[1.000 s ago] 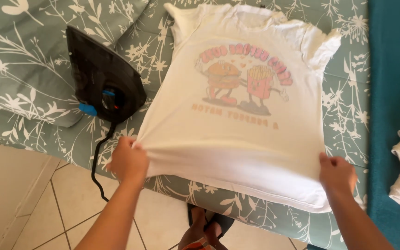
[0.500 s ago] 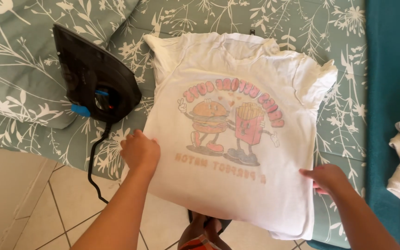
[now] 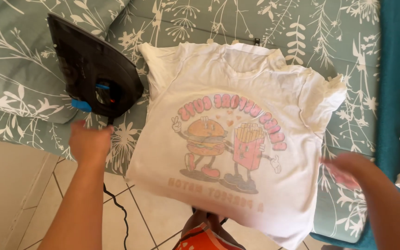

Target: Ironing a white graphic t-shirt on a bed using a steam iron.

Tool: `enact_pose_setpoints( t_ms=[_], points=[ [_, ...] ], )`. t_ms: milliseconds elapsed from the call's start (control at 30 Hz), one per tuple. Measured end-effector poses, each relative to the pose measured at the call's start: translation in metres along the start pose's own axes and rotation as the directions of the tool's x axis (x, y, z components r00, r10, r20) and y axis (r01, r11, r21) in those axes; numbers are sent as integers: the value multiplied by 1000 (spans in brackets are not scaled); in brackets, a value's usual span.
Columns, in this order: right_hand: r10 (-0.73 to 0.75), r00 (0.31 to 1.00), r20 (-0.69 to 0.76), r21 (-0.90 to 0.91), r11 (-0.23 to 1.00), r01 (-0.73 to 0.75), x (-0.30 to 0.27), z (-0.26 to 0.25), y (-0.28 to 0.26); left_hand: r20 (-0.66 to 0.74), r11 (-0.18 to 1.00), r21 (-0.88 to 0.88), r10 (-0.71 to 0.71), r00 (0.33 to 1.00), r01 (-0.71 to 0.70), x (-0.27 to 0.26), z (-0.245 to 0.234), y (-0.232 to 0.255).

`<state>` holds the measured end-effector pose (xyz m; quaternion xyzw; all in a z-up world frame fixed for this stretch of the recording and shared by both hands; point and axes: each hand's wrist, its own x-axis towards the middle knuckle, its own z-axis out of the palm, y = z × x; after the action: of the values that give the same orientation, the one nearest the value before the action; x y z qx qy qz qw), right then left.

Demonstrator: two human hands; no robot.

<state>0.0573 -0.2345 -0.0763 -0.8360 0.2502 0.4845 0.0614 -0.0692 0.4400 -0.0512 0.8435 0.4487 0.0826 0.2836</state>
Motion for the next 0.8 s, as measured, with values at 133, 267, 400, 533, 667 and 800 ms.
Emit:
enact_pose_setpoints(
  t_ms=[133, 267, 400, 533, 667, 800],
  points=[
    [-364, 412, -835, -63, 809, 585, -24, 3, -71, -122, 759, -608, 201, 972, -233, 41, 24, 7],
    [-526, -22, -850, -422, 657, 625, -69, 5, -139, -169, 846, -496, 130, 977, -198, 37, 2, 43],
    [-647, -23, -762, -444, 497, 746, -53, -12, -186, 118, 693, -647, 503, 856, -319, 22, -39, 109],
    [-736, 33, -676, -305, 321, 897, -37, -37, -244, 473, 769, -639, 420, 774, -27, -13, -61, 175],
    [-734, 435, -521, 381, 256, 888, -1, -65, -337, 679, 823, -513, 216, 702, 243, -63, -39, 159],
    [-738, 639, -218, 728, 313, 609, -24, -86, -398, 663, 916, -355, 107, 741, 185, -112, -28, 144]
  ],
)
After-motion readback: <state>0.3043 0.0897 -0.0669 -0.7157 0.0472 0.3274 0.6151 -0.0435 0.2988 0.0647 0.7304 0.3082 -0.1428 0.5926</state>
